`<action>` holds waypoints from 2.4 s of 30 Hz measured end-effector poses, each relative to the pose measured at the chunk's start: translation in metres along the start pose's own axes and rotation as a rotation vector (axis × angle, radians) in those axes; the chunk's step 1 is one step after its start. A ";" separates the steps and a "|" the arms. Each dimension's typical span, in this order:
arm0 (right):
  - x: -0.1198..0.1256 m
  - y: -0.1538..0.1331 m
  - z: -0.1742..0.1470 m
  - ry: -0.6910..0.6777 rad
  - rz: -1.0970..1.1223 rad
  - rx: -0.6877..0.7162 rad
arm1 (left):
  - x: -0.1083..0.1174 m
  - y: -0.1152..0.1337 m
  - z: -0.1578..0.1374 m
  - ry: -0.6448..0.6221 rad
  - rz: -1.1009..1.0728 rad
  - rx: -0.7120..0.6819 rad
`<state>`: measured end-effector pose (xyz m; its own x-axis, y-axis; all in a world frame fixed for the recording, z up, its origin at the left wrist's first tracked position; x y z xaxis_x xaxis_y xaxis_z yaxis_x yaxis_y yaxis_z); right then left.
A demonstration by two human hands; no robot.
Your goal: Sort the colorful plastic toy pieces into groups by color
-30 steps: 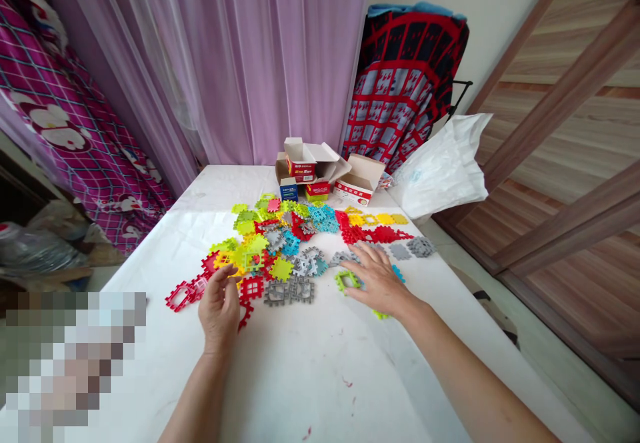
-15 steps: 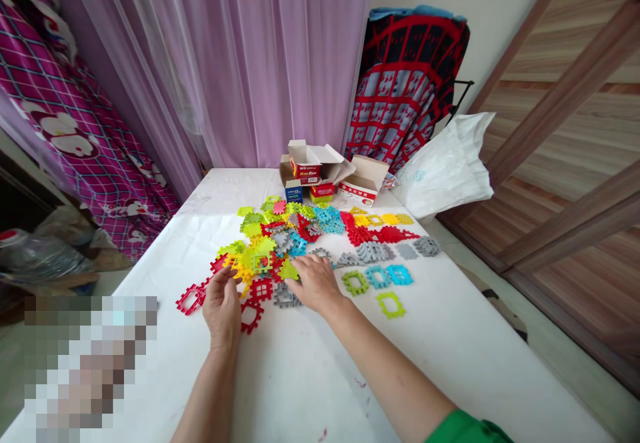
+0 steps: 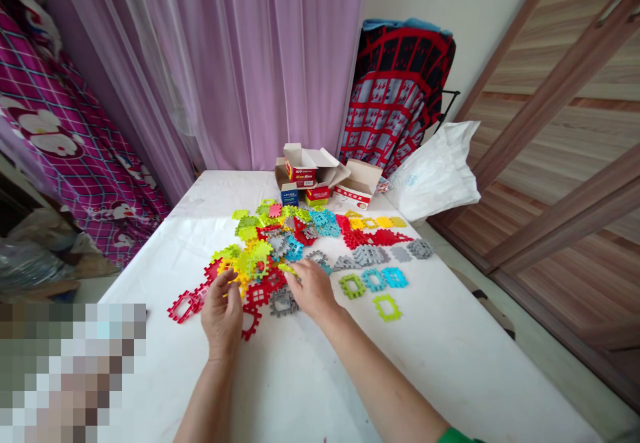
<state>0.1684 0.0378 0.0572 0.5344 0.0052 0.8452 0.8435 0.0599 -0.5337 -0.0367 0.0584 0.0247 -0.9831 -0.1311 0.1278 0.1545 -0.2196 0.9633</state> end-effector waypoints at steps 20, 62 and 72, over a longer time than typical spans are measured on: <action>0.000 0.011 -0.063 0.049 0.173 0.022 | -0.070 0.003 -0.037 -0.639 -0.214 0.348; 0.145 0.274 -0.106 -0.493 -0.533 -0.263 | -0.025 0.015 -0.014 -0.330 0.215 0.063; 0.144 0.278 -0.106 -0.499 -0.509 -0.304 | -0.014 0.015 -0.012 -0.258 0.284 0.049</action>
<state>0.4858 -0.0503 0.0272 0.0501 0.5043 0.8621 0.9949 -0.1008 0.0012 -0.0196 0.0454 0.0345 -0.8954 0.0688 0.4399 0.4250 -0.1623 0.8905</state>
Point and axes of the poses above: each hand's wrist, its own z-axis towards the middle knuckle, its own x-axis out of the back of the hand, y = z × x, the point moved 7 cm from there along z, towards the middle knuckle, and after that the axes turned 15 degrees about -y, right-handed, at the moved point
